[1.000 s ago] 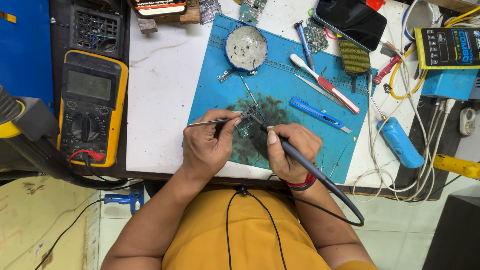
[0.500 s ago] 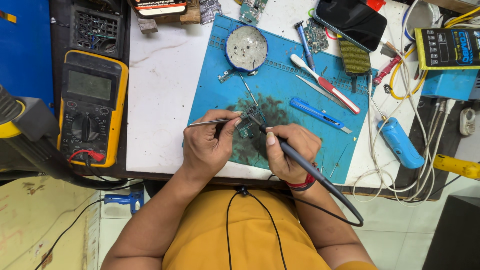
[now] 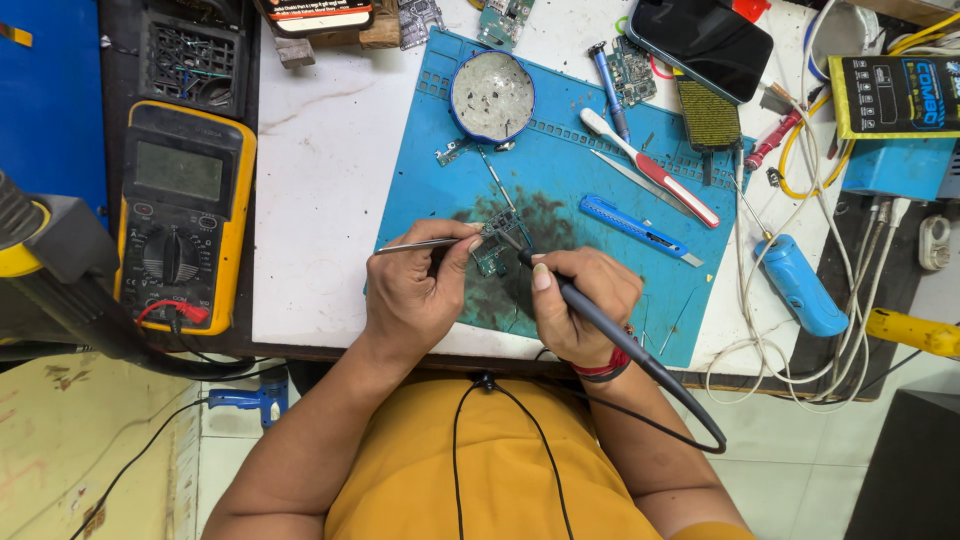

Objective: The person solders components on a small circuit board placed on a blue silicone mat, holding the board with tweezers in one hand and a soldering iron in the other. They reposition the board, apply solder to multiple points, and periodically touch the iron to the sponge holder while working across the board.

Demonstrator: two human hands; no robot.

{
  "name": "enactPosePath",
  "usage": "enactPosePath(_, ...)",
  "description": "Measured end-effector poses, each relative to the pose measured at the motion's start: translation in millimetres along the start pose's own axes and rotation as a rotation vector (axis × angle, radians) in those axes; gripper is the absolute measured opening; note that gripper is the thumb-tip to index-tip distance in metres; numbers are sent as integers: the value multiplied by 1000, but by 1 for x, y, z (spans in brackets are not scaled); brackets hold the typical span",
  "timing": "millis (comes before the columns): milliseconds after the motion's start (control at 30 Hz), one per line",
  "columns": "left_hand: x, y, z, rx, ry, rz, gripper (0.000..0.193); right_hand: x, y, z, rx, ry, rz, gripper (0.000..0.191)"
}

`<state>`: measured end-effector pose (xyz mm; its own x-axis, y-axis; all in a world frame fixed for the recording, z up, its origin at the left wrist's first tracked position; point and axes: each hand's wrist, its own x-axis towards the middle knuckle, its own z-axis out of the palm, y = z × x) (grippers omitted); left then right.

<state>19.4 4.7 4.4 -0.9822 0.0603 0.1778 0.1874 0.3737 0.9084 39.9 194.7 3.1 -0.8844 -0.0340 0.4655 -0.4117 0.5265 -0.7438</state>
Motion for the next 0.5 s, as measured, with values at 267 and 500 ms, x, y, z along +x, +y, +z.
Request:
enactPosePath(267, 0, 0, 0, 0, 9, 8, 7, 0, 0, -1, -11, 3, 15, 8)
enactPosePath(500, 1, 0, 0, 5, 3, -2, 7, 1, 0, -1, -20, 4, 7, 7)
